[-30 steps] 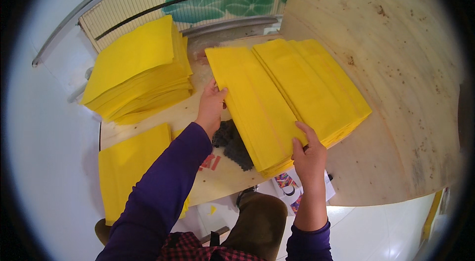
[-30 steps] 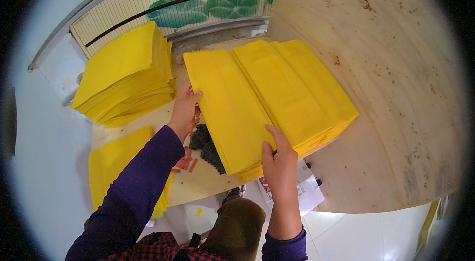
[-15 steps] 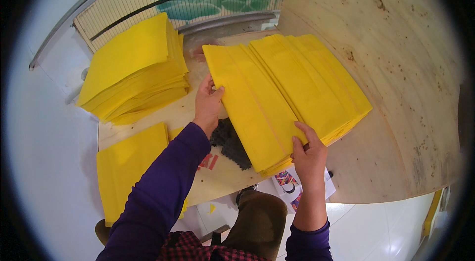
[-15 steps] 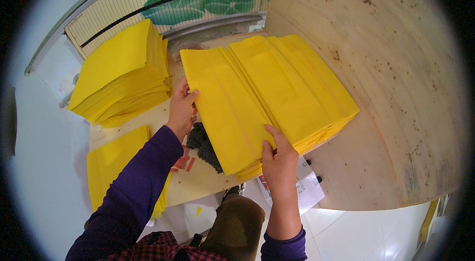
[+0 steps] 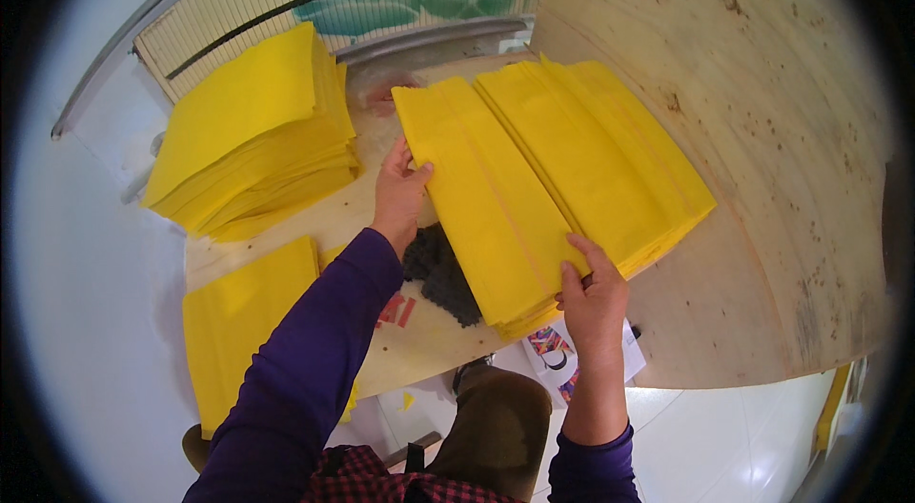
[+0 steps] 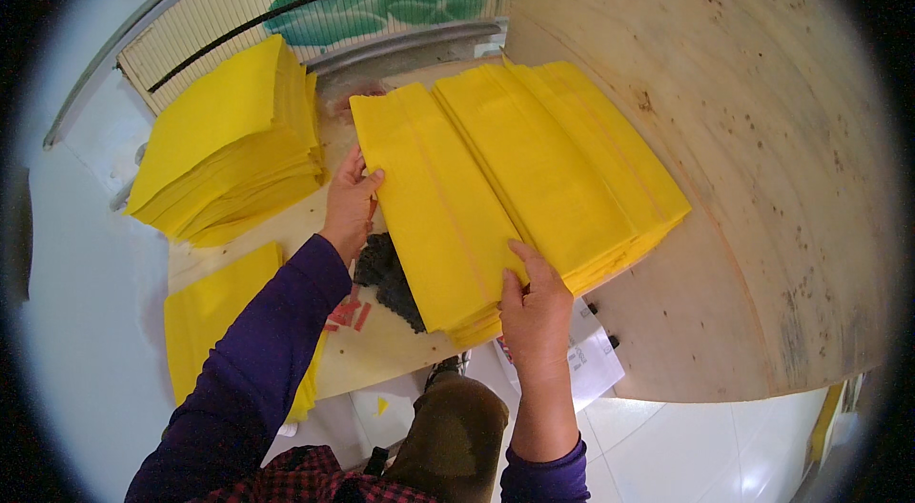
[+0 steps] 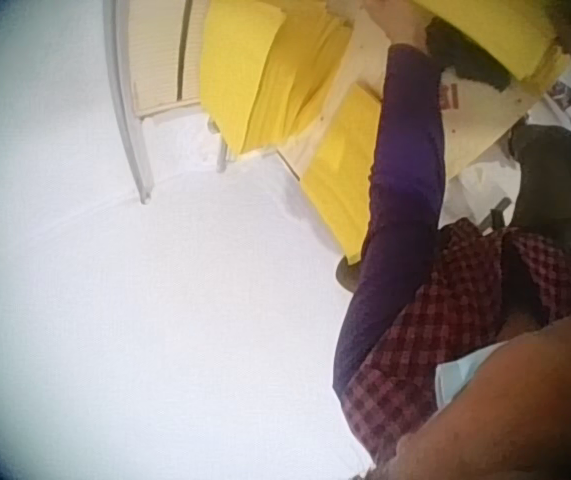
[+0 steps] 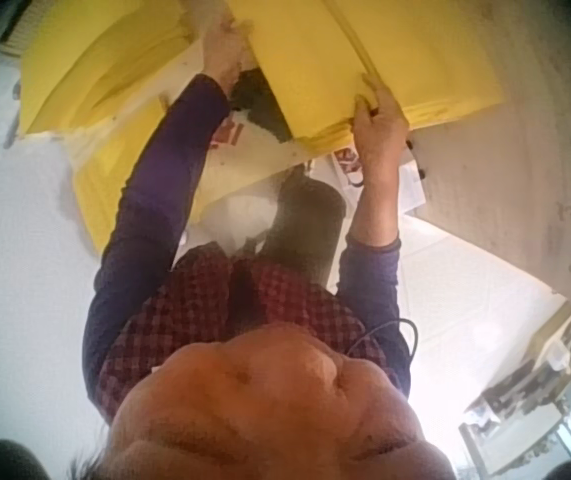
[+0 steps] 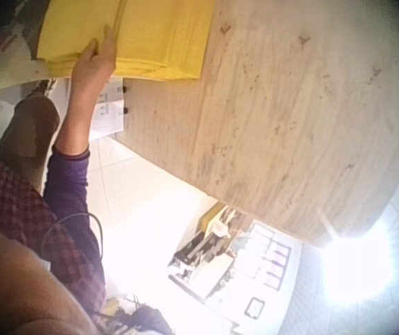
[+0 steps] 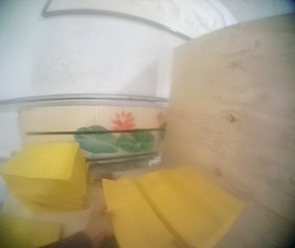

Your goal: The person folds yellow paper sheets on a table, aligning edges and pressing creases. They repeatedly pick up sheets, fold them in half, and stack the folded pieces into a growing pile.

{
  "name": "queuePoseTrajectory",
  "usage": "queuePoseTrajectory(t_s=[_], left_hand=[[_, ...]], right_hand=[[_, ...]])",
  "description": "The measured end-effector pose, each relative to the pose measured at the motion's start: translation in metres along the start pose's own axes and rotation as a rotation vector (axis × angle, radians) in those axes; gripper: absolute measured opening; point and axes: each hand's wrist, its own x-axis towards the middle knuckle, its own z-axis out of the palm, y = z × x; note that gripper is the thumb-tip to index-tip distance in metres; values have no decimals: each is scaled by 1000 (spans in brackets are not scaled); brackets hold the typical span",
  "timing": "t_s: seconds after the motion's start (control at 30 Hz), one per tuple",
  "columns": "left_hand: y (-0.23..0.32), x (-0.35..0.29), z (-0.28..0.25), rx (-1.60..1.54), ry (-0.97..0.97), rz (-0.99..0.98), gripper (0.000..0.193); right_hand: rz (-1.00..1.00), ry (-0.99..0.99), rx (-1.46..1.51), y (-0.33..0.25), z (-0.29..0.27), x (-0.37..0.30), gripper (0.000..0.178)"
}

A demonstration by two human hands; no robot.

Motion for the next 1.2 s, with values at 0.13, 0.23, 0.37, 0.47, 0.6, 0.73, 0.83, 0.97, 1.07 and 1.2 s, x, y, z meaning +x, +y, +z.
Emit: queuePoseTrajectory(t_s=[0.13,0.23,0.37,0.47,0.6,0.73,0.83,0.97,1.07,1.2], left_hand=[[-3,-2,-2,86,26,-5,57],[-3,-3,-7,345,78,-113,59],[2,-13,-10,377,191,-115,67],[14,-25,-4,463,207,-117,66],[32,-40,3,393,180,-174,62],[39,-50,1,415,149,-56,58],[43,-58,-6,436,95,-58,56],[45,-54,-2,769,-14,165,54],[45,-56,13,691,-175,283,50],[50,-57,37,737,-233,292,48]], right_hand=[[-158,62,-66,2,2,4,32],[-218,84,-67,5,-5,-1,30],[-172,206,122,20,-24,-5,25],[-14,314,225,40,-43,1,20],[80,418,243,65,-76,26,21],[-18,506,75,80,-99,57,26],[-47,466,-8,88,-107,79,30],[-86,417,-188,93,-110,102,30],[-83,358,-219,96,-112,114,30],[-97,319,-221,98,-112,121,30]])
